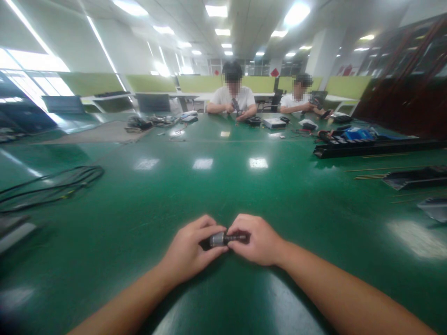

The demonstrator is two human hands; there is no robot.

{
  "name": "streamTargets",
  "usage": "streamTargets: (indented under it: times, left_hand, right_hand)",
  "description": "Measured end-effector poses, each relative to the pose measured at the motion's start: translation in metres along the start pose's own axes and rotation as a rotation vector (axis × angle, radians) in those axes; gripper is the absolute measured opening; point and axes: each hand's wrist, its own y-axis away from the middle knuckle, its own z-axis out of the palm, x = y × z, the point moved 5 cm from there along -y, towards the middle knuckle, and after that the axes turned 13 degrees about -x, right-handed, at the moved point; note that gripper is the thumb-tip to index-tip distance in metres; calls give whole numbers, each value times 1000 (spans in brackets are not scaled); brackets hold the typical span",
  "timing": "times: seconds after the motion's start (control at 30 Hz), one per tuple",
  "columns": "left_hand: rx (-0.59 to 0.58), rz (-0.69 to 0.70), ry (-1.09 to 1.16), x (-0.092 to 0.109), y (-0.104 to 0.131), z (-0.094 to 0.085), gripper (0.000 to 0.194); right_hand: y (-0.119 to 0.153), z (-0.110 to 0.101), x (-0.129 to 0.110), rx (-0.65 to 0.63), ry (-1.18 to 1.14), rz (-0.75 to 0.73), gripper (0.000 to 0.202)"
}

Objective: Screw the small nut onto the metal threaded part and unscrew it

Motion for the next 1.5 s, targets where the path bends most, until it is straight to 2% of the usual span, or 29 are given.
streamTargets:
  times: [0.63, 1.5]
  left_hand:
    - [62, 42, 29, -2, 1, -2, 26]
    - [111, 6, 177, -13, 1, -6, 26]
  right_hand:
    - [1, 1, 4, 28, -1, 82, 8]
    - [2, -4, 8, 98, 19, 146, 3]
